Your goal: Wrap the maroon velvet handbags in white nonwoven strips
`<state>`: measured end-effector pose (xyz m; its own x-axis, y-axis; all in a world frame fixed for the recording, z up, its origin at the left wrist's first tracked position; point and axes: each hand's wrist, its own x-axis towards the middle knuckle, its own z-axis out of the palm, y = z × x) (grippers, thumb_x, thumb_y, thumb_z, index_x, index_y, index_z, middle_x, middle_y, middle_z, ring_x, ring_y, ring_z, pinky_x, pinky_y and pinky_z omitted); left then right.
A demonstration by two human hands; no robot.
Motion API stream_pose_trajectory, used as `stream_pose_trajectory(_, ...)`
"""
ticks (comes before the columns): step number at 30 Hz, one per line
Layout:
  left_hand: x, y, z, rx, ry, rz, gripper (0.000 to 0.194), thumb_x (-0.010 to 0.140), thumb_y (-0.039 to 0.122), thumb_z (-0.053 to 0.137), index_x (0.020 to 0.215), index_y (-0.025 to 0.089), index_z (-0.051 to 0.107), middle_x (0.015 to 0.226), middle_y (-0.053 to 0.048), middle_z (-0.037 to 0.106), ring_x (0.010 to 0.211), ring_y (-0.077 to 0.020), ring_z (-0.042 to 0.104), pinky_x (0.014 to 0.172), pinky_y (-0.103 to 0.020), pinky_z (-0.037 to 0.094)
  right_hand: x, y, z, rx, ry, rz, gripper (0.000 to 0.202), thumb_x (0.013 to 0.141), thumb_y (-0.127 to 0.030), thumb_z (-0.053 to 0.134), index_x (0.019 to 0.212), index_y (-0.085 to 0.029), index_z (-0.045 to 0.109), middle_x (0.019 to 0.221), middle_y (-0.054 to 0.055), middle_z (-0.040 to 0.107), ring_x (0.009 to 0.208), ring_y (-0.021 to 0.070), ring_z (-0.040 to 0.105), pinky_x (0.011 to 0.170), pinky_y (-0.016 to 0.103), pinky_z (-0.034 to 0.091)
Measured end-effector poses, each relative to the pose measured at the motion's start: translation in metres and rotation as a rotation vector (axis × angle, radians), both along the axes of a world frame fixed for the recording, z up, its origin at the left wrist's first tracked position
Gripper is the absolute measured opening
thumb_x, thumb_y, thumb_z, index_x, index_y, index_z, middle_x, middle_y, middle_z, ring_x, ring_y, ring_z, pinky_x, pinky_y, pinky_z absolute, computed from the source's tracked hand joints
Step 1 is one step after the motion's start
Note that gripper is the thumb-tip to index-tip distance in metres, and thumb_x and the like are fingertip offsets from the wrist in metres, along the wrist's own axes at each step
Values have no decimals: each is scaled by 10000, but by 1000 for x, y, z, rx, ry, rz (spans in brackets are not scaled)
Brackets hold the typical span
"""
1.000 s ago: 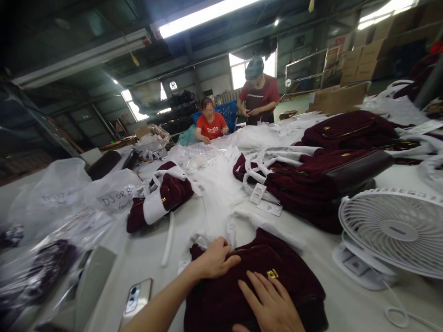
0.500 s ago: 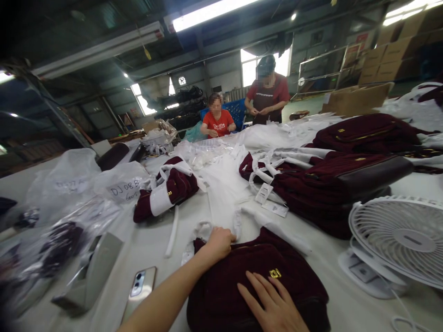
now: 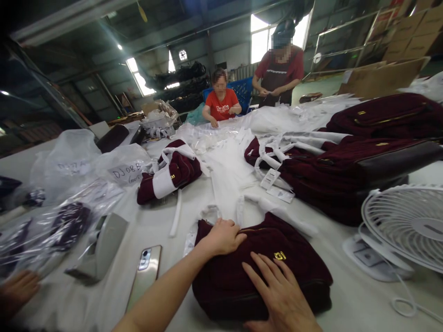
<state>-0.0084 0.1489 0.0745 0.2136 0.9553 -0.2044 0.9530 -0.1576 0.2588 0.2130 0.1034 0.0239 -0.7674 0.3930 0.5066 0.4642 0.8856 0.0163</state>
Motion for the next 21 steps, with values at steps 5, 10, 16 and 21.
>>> stream_pose_trajectory(5, 16, -4, 1, 62, 8, 90, 520, 926, 334, 308, 1164, 0, 627, 1154, -239, 646, 1113, -353, 599, 1049, -494, 403, -1, 3, -2, 53, -18, 22, 970, 569, -578, 754, 1417, -185, 496, 1417, 155, 514, 1220, 336, 507, 1072, 442, 231)
stream_pose_trajectory(10, 15, -5, -2, 104, -10, 165, 517, 925, 362, 291, 1129, 52, 651, 1126, -203, 662, 1090, -336, 604, 1003, -467, 440, -3, 5, 3, 102, -9, 36, 929, 560, -576, 748, 1372, -175, 538, 1379, 160, 546, 1192, 321, 522, 1065, 424, 241)
stream_pose_trajectory(16, 15, -5, -4, 104, -25, 145, 532, 931, 389, 290, 1181, 62, 627, 1178, -196, 656, 1112, -335, 601, 1006, -471, 437, -1, 2, 7, 149, 7, 28, 892, 559, -597, 735, 1331, -181, 571, 1334, 144, 585, 1153, 305, 542, 1034, 404, 278)
stream_pose_trajectory(21, 16, -3, -1, 96, -36, 148, 704, 945, 587, 216, 1163, 75, 648, 1162, -205, 663, 1119, -360, 599, 1009, -504, 436, -3, 5, 10, 224, 45, 18, 787, 578, -562, 738, 1261, -189, 618, 1234, 114, 648, 1041, 278, 580, 967, 383, 325)
